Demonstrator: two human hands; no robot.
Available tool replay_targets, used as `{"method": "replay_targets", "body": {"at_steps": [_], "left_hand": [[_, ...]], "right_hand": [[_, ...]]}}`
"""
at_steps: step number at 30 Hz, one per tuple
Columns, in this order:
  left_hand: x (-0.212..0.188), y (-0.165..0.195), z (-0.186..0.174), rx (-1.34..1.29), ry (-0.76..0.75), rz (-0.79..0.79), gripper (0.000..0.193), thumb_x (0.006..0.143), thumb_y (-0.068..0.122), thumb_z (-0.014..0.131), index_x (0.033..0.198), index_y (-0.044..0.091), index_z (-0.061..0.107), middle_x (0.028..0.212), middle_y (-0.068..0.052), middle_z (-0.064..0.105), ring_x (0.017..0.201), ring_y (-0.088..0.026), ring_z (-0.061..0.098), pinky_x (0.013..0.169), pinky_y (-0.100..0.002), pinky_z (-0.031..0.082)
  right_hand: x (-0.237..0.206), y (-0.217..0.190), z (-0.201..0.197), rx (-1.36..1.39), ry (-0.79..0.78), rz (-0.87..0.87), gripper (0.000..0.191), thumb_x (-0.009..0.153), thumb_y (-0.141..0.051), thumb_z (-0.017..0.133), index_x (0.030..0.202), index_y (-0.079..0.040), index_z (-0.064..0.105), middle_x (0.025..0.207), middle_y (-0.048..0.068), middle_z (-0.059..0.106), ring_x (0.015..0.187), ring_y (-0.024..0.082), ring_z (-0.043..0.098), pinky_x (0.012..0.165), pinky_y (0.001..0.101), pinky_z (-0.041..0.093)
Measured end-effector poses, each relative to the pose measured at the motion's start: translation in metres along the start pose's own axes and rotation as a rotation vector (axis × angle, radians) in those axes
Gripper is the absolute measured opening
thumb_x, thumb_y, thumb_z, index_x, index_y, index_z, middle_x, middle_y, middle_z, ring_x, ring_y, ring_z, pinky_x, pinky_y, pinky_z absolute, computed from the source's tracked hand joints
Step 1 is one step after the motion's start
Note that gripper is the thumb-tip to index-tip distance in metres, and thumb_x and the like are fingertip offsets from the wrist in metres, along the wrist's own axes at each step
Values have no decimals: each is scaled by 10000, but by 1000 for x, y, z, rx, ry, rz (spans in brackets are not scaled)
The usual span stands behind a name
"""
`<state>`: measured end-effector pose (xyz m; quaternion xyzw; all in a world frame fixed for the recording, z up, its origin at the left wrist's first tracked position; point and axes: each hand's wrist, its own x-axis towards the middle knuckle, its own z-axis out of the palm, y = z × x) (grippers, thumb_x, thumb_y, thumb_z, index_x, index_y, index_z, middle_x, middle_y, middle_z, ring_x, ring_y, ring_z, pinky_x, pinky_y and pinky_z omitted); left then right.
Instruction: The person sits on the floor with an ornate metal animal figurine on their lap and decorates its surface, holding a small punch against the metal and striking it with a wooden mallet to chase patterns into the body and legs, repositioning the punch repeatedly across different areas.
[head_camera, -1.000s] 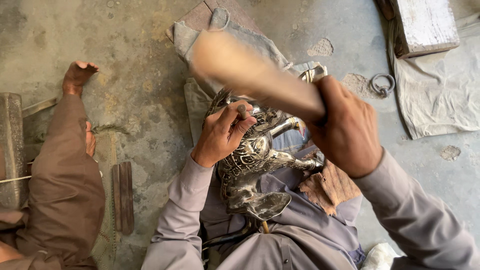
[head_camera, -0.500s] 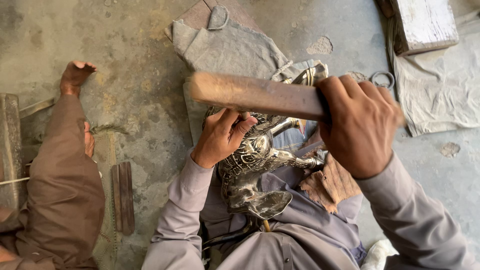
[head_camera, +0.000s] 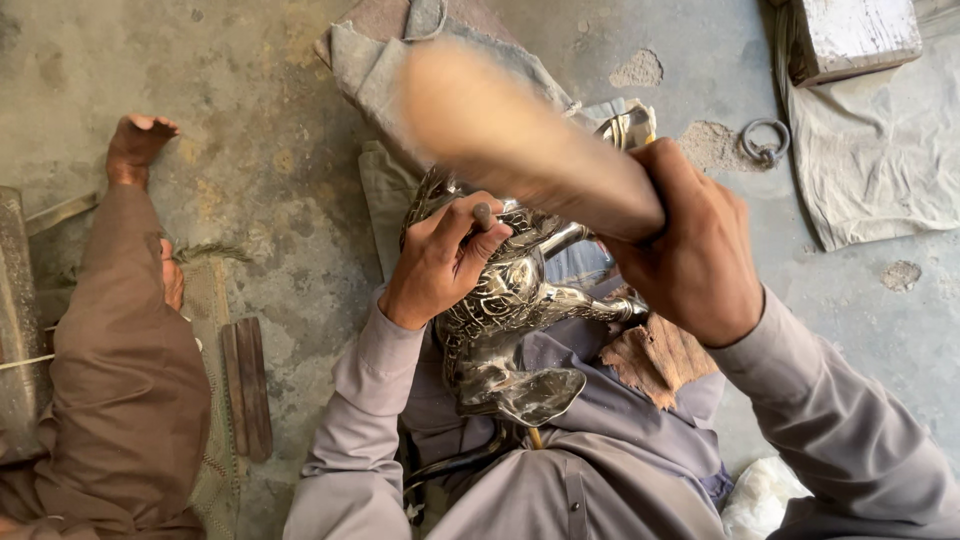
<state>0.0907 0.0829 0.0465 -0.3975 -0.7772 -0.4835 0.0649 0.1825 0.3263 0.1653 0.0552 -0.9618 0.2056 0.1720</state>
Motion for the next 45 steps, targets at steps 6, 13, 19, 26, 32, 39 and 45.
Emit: {"method": "replay_targets", "body": {"at_steps": [6,13,19,26,32,39,45], "left_hand": [[2,3,-1,-36,11,54,199,1073,225,661,1129,36,631,995,-95,721,733,-206,693,632,-347,532],[1,0,0,-46,0,47,199,1075,218,672,1107,32,611,988,-95,715,759,-203,700,647,-331,542],[-4,-6,2,8,-32,50,156,1036,184,707,1114,56,664,901,-97,713,684,-203,676,623,-350,523],[-5,-6,3,3,-28,41,201,1033,171,709,1161,30,646,902,-104,705,671,-216,664,626,-366,516],[-4,-4,-2,6,-46,83,176,1044,177,705,1161,56,653,938,-97,716,762,-244,707,669,-373,536],[-11,-8,1,-29,-56,49,194,1041,172,677,1194,54,661,986,-113,733,761,-235,719,679,-379,557],[-17,-13,4,3,-43,94,189,1059,165,669,1217,64,643,984,-127,720,787,-249,720,667,-370,557]], "right_hand": [[-5,-3,0,-76,13,36,347,841,-84,762,1141,-55,591,944,131,664,779,324,640,692,439,484],[-10,-11,-2,40,32,60,374,822,-91,765,1133,-37,563,944,146,633,823,360,617,714,450,472],[-17,-7,2,-23,61,49,359,825,-48,707,1161,-36,581,957,140,615,845,354,604,760,446,459],[-25,-6,4,-25,17,88,383,830,-43,693,1196,-55,579,1043,112,612,934,314,609,843,404,440],[-25,-8,4,-303,-73,97,370,798,-47,746,1149,-75,632,936,91,637,786,281,611,727,426,434],[-26,-16,2,-236,-37,49,335,845,-102,728,1162,-72,622,924,99,627,805,305,626,718,432,467],[-28,-23,-3,-265,-36,68,343,850,-106,734,1176,-79,632,900,88,632,775,293,635,680,428,484]]}}
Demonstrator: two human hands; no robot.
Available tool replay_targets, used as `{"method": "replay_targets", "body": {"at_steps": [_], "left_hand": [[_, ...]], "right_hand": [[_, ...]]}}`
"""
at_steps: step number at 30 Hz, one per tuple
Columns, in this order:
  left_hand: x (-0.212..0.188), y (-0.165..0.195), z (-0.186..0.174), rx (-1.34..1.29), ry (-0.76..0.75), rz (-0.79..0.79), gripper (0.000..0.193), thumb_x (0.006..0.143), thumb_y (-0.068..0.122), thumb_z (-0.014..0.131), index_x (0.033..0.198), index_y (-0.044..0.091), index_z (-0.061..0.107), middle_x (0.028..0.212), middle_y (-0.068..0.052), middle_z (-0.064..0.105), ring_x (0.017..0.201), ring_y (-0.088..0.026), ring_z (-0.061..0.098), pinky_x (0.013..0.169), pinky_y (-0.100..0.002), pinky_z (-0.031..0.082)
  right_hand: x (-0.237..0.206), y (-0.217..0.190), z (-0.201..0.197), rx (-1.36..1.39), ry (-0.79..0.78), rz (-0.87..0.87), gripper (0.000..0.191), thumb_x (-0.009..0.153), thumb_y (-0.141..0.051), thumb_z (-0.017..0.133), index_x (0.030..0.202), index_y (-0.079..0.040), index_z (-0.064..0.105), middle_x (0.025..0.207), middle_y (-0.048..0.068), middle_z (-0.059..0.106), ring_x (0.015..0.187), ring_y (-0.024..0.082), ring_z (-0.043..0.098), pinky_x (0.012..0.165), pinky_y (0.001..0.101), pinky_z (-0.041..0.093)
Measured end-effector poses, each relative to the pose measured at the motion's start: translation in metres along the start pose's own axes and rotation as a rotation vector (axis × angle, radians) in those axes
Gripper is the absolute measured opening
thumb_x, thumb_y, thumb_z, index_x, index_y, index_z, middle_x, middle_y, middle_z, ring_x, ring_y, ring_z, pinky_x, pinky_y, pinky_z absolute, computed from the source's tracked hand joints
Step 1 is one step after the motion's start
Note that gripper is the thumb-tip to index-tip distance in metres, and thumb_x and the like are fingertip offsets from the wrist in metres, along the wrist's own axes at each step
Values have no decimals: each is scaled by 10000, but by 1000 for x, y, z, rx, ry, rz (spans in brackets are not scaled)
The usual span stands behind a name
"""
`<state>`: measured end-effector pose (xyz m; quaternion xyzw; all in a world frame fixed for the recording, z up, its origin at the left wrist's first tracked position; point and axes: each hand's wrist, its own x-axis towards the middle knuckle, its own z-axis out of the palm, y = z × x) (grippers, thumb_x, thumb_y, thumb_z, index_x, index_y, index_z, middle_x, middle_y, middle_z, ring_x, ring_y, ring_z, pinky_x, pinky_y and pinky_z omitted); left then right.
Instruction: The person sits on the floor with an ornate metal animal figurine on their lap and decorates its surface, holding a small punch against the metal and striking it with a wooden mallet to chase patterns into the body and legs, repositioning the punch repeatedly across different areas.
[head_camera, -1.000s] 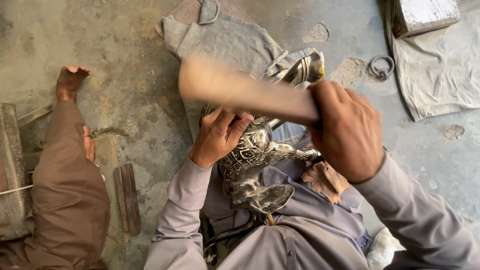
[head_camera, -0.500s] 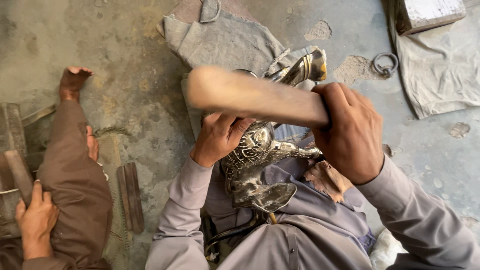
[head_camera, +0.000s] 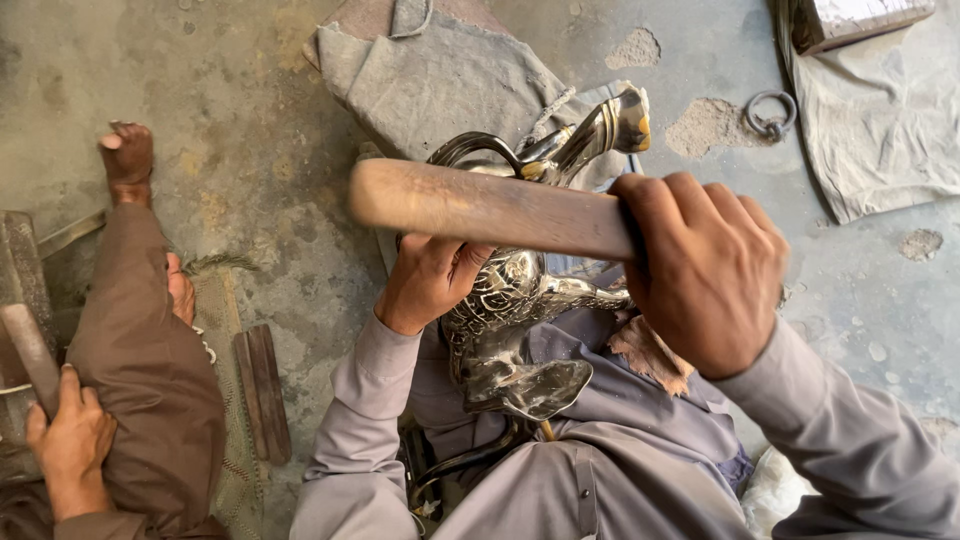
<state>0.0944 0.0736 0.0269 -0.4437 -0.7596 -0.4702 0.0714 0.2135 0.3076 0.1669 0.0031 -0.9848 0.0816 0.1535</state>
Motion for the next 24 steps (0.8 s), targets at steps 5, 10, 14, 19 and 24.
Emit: {"method": "replay_targets", "body": {"at_steps": [5,10,14,19,24], "left_hand": [[-2,-4,1,-47,7,8,191,1055,155,669,1209,48,629,977,-140,725,771,-232,731,643,-361,567],[-3,-4,0,-26,-21,-23,181,1044,145,684,1180,31,647,925,-129,730,753,-257,732,665,-383,563],[-5,-4,-2,223,13,148,172,1036,153,677,1159,41,631,1007,-166,720,866,-364,716,769,-450,556],[-7,-8,-1,89,-42,51,214,1023,149,661,1211,46,652,1066,-148,720,942,-331,713,835,-448,557],[-12,-11,2,41,-47,-75,225,1025,178,706,1227,91,659,1019,-92,729,877,-283,724,809,-436,563]], "right_hand": [[1,-1,-3,-92,-66,13,276,954,-137,759,1202,-96,645,871,87,645,700,285,629,611,435,476],[0,-4,-5,29,0,-8,333,882,-144,750,1190,-89,637,851,89,630,725,289,637,615,432,470],[0,-3,-4,390,124,-43,417,798,-160,715,1157,-15,560,916,138,613,785,329,633,646,419,482],[-2,1,0,233,45,-22,320,888,-149,691,1184,-78,594,916,100,614,782,299,629,655,410,478],[-2,1,3,2,34,-43,319,915,-107,732,1214,-104,623,930,70,629,786,261,624,698,410,473]]}}
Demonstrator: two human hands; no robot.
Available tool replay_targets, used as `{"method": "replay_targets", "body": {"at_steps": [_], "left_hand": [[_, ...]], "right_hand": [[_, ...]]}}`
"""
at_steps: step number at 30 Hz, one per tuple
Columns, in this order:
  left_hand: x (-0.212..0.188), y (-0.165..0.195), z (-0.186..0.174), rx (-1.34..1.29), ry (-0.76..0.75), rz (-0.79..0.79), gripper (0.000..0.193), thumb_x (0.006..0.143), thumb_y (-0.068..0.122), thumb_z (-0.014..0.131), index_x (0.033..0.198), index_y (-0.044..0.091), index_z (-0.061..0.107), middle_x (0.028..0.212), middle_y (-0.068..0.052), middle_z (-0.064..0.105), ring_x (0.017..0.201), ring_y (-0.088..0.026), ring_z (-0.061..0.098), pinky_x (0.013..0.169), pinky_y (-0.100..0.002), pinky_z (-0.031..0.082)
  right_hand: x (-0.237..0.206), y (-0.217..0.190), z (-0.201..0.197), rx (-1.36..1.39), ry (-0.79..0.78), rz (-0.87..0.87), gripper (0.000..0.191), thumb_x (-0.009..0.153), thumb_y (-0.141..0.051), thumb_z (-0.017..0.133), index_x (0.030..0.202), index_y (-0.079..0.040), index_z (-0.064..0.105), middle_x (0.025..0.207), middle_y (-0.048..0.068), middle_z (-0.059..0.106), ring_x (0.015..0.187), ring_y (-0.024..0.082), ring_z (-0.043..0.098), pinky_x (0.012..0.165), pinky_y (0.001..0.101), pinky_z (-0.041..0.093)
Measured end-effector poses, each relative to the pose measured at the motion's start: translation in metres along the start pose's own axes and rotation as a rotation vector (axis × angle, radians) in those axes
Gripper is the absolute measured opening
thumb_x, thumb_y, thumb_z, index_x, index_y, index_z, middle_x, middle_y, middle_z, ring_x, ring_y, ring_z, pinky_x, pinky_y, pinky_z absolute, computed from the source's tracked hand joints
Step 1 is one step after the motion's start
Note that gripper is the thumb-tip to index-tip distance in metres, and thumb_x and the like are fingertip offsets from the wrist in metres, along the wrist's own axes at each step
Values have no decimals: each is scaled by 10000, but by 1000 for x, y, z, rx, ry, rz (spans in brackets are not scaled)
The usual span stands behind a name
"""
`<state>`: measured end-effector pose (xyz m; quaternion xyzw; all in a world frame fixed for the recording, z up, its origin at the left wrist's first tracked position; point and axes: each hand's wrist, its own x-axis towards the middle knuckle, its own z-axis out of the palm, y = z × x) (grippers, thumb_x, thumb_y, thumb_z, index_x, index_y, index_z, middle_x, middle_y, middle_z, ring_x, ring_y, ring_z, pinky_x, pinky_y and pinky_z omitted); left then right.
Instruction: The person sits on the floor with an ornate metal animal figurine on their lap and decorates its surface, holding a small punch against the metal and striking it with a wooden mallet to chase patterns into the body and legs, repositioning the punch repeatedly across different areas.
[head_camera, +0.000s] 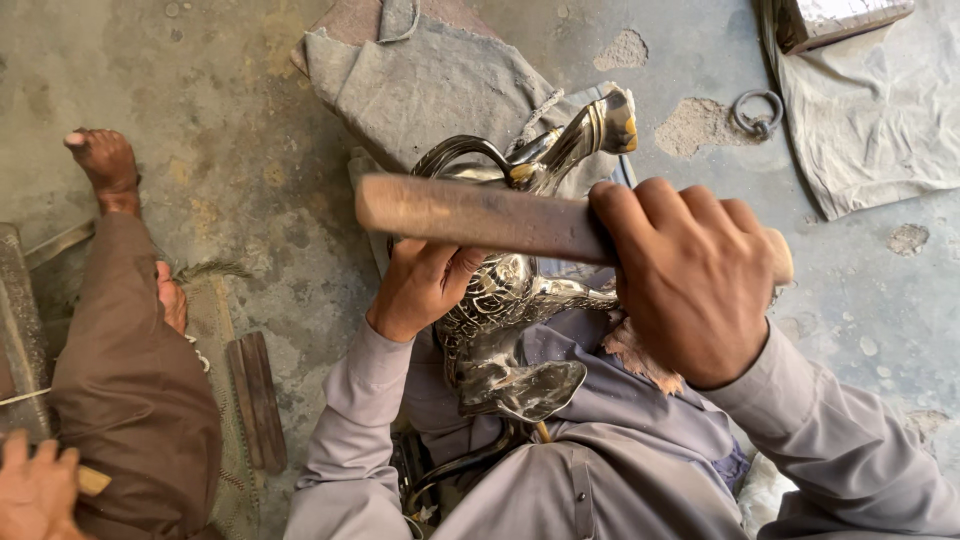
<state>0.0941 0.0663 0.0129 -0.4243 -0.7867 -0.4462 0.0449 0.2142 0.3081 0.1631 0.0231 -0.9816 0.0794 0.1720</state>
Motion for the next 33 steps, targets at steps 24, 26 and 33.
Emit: {"method": "replay_targets", "body": {"at_steps": [24,26,33], "left_hand": [[-11,-14,5,97,-16,130,290,998,123,680,1273,77,601,1150,-143,707,1059,-357,704,955,-486,550],[-9,-12,5,-29,-75,27,248,1031,130,692,1265,92,622,1075,-100,744,995,-297,744,919,-441,587],[0,1,-2,-48,-47,86,230,1034,130,684,1256,109,627,1030,-96,746,935,-297,763,850,-429,601]], "right_hand": [[-10,-7,-5,88,-8,42,430,786,-102,730,1200,-75,615,919,96,619,796,290,624,690,425,468],[-11,-9,-8,-76,-82,58,352,848,-101,770,1173,-106,634,909,77,638,759,275,635,643,420,466],[-13,-7,-10,-23,-64,82,389,821,-99,747,1195,-85,642,895,85,632,792,282,643,669,423,476]]}}
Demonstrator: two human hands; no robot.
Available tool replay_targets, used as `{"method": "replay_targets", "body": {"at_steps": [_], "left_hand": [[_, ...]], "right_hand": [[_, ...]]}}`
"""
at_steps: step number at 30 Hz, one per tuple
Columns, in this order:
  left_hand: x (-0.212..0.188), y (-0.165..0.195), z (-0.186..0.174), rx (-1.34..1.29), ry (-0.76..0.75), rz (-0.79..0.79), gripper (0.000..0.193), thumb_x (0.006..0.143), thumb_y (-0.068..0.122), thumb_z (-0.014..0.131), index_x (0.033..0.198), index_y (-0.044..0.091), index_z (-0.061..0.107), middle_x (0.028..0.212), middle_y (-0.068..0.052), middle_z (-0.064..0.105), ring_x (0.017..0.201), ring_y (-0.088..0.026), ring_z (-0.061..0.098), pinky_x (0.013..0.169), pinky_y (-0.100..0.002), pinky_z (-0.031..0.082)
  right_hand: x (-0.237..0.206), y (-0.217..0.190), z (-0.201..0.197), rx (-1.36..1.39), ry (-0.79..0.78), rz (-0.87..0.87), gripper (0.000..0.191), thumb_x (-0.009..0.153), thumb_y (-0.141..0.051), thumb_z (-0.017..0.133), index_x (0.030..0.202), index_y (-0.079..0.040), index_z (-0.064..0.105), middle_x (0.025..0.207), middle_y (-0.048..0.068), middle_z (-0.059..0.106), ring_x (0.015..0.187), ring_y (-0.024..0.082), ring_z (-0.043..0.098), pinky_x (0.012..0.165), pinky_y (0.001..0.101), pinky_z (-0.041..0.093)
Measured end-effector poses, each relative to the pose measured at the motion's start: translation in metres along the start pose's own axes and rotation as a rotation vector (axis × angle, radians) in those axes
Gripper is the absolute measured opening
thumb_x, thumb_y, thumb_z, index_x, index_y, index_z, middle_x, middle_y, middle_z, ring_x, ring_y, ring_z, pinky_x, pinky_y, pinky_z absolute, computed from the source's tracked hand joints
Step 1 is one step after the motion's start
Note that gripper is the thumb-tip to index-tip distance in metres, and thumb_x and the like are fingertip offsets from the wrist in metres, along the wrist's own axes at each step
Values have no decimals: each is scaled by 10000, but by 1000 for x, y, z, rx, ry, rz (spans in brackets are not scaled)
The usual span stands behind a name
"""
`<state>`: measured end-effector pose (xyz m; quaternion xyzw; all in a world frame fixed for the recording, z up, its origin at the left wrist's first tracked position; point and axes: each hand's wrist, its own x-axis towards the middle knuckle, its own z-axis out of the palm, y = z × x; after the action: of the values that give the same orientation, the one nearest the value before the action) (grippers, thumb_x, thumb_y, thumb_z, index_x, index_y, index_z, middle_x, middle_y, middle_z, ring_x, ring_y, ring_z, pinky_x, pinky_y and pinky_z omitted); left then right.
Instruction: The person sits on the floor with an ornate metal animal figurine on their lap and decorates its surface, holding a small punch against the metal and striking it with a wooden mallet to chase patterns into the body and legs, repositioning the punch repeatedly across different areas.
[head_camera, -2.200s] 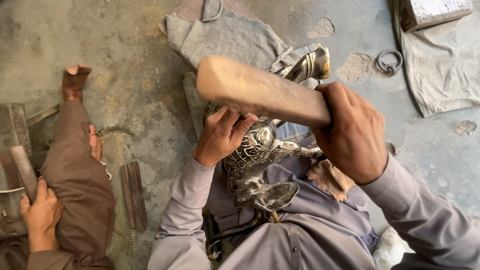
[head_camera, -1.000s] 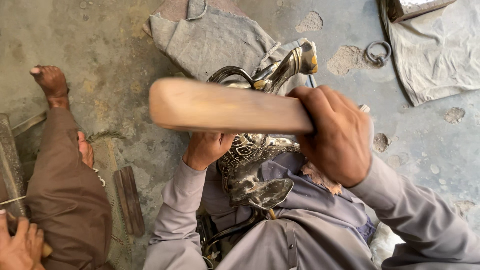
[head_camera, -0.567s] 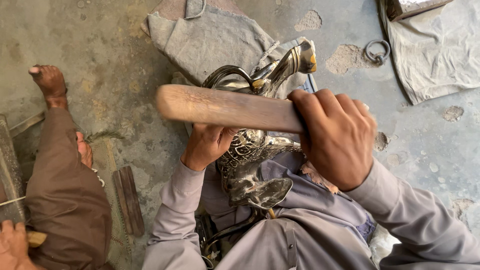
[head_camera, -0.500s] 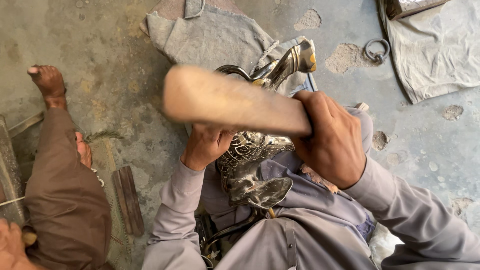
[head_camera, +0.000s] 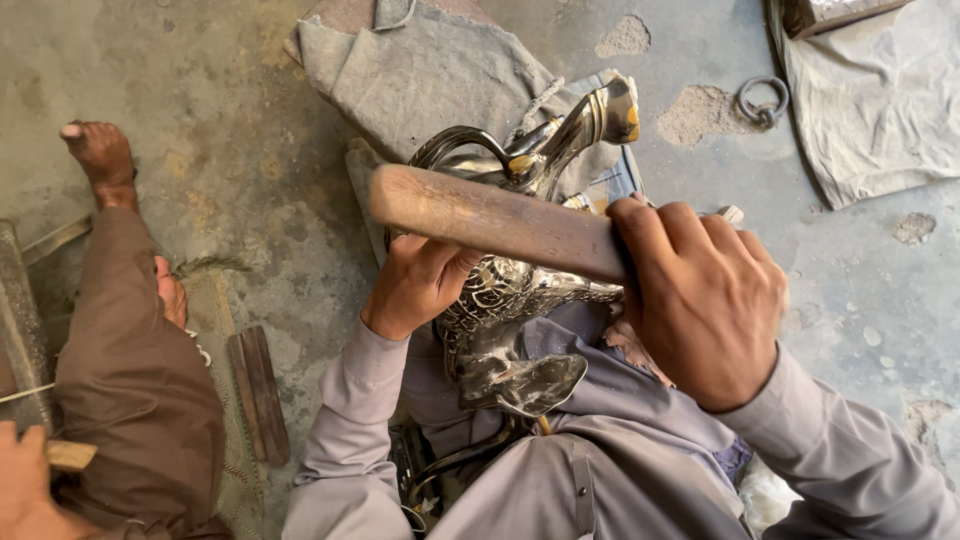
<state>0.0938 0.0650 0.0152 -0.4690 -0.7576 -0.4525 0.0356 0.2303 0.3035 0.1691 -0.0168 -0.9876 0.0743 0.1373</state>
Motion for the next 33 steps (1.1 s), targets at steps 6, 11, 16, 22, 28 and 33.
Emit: {"method": "replay_targets", "body": {"at_steps": [6,11,16,22,28,33], "left_hand": [[5,6,-4,21,-19,4,200,1039,142,678,1220,65,642,1007,-108,727,853,-317,750,744,-418,591],[5,12,-3,-37,-3,-47,142,1035,171,708,1123,79,645,1093,-151,734,731,-199,725,646,-331,560],[15,19,-17,-162,230,-82,285,1081,218,685,1293,87,548,1064,-53,737,870,-129,748,696,-258,620],[42,29,-21,-138,-77,17,366,1142,266,632,1453,127,498,1019,-26,696,889,-119,748,734,-243,638],[70,33,-4,61,-360,168,368,1124,338,641,1403,161,478,970,-68,640,804,-230,681,706,-373,556],[77,35,3,206,-497,243,396,1061,239,721,1398,218,513,874,-92,605,751,-304,667,633,-431,536]], "right_hand": [[-18,4,16,26,118,30,383,860,-59,759,1223,-88,642,936,94,641,833,292,641,723,420,476],[-45,26,46,6,13,201,369,864,-56,783,1209,-76,657,859,97,648,697,278,626,625,438,448],[-87,47,71,402,21,408,527,822,-154,819,1296,-44,618,1013,177,699,883,334,695,762,425,528],[-122,51,87,683,-7,593,620,856,-170,819,1384,-11,535,1039,147,721,889,223,688,808,374,537],[-139,57,101,881,30,664,595,883,-146,799,1377,-8,497,1061,144,690,963,190,669,855,351,549],[-146,59,124,694,152,535,512,919,-61,775,1362,3,527,1132,183,701,1026,237,677,966,384,533]]}}
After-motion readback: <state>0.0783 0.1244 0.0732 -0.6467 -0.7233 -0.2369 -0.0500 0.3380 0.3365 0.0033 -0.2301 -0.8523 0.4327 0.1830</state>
